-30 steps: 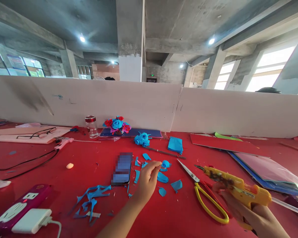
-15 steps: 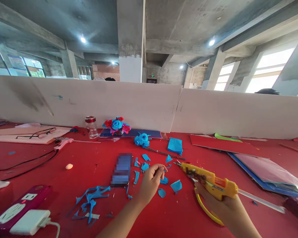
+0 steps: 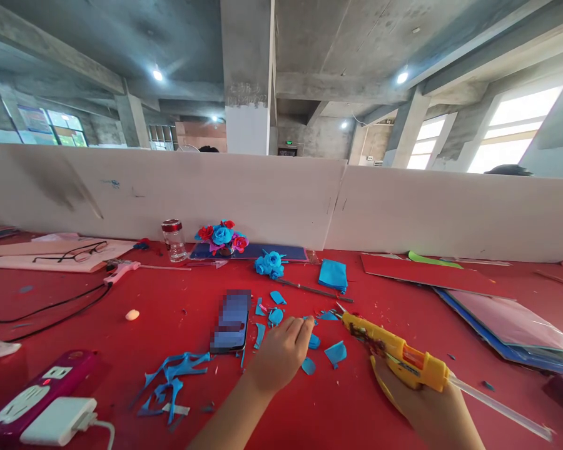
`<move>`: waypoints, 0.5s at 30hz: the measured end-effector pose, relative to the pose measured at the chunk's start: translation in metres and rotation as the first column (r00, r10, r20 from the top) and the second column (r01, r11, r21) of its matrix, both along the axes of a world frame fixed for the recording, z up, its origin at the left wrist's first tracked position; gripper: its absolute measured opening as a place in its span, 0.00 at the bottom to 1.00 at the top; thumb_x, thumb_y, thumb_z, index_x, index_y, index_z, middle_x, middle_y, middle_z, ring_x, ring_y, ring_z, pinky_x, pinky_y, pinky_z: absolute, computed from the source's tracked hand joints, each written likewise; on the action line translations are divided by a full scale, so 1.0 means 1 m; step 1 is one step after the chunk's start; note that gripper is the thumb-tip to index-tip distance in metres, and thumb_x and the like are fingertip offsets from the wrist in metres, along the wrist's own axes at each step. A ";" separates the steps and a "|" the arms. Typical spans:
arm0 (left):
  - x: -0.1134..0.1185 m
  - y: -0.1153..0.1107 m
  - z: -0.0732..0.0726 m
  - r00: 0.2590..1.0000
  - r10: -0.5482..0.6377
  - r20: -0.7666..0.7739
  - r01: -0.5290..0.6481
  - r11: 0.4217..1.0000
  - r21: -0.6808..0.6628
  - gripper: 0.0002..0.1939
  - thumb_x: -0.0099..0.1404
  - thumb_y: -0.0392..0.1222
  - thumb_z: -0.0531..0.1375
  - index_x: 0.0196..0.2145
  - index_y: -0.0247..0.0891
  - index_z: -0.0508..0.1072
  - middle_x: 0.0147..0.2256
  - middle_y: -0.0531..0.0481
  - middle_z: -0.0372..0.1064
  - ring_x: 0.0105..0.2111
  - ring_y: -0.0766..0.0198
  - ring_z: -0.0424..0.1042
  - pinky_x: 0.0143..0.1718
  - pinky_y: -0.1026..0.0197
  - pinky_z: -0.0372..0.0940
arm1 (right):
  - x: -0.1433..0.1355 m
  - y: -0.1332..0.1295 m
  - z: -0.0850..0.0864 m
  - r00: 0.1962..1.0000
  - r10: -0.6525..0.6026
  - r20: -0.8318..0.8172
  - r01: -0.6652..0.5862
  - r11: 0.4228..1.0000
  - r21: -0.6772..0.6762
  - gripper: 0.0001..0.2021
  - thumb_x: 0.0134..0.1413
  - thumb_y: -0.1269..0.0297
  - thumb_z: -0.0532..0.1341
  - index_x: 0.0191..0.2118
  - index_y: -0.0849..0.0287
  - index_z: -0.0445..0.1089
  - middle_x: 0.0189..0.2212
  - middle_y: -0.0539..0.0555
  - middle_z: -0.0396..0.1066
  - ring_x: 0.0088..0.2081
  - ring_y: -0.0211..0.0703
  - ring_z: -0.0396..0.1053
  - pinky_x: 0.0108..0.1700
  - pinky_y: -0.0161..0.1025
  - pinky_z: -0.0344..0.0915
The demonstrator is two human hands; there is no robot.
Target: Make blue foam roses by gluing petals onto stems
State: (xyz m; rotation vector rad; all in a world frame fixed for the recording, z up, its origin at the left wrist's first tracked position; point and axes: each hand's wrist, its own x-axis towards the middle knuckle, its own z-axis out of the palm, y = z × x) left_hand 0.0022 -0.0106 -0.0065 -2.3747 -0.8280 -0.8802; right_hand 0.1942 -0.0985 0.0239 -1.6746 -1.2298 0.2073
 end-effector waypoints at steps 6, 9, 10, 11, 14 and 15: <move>-0.002 -0.005 0.009 0.991 0.042 -0.129 -0.032 0.996 0.083 0.17 0.62 0.24 0.42 0.47 0.26 0.61 0.32 0.44 0.70 0.32 0.61 0.71 0.28 0.63 0.66 | -0.004 -0.002 -0.002 1.000 -0.023 0.010 0.023 0.999 -0.035 0.11 0.36 0.59 0.58 0.15 0.56 0.57 0.10 0.44 0.54 0.14 0.33 0.52 0.14 0.31 0.52; -0.002 -0.006 0.009 0.990 0.052 -0.134 -0.040 0.995 0.089 0.16 0.62 0.25 0.43 0.46 0.26 0.62 0.31 0.44 0.70 0.31 0.62 0.70 0.27 0.64 0.66 | -0.004 -0.001 -0.007 1.000 -0.018 0.014 0.018 0.999 -0.046 0.10 0.35 0.60 0.57 0.14 0.55 0.55 0.10 0.44 0.52 0.14 0.33 0.51 0.14 0.31 0.51; -0.002 -0.006 0.008 0.990 0.052 -0.133 -0.041 0.995 0.086 0.16 0.62 0.25 0.44 0.46 0.26 0.62 0.31 0.45 0.70 0.31 0.62 0.70 0.27 0.64 0.66 | -0.003 0.000 -0.009 1.000 -0.014 0.013 0.014 0.999 -0.042 0.10 0.35 0.60 0.56 0.15 0.55 0.55 0.10 0.44 0.52 0.14 0.34 0.51 0.15 0.32 0.50; -0.002 -0.006 0.008 0.990 0.053 -0.132 -0.042 0.996 0.082 0.16 0.61 0.24 0.44 0.46 0.26 0.62 0.31 0.45 0.70 0.30 0.62 0.70 0.27 0.63 0.66 | -0.003 0.001 -0.011 1.000 -0.009 0.012 0.009 0.999 -0.035 0.09 0.35 0.60 0.56 0.15 0.55 0.55 0.11 0.44 0.53 0.14 0.34 0.52 0.15 0.32 0.51; -0.001 -0.006 0.008 0.989 0.048 -0.139 -0.038 0.997 0.071 0.17 0.61 0.24 0.45 0.46 0.25 0.62 0.31 0.45 0.69 0.30 0.62 0.70 0.27 0.63 0.66 | -0.003 0.002 -0.013 0.999 -0.027 0.019 0.028 0.998 -0.050 0.10 0.35 0.60 0.56 0.16 0.54 0.52 0.11 0.44 0.51 0.15 0.34 0.51 0.15 0.32 0.50; -0.001 -0.006 0.008 0.988 0.045 -0.147 -0.036 0.997 0.066 0.17 0.61 0.24 0.46 0.46 0.25 0.62 0.31 0.45 0.69 0.30 0.62 0.70 0.26 0.63 0.66 | -0.004 0.001 -0.012 0.999 -0.035 0.028 0.037 0.997 -0.063 0.11 0.34 0.59 0.56 0.15 0.54 0.51 0.11 0.44 0.50 0.14 0.34 0.50 0.15 0.32 0.49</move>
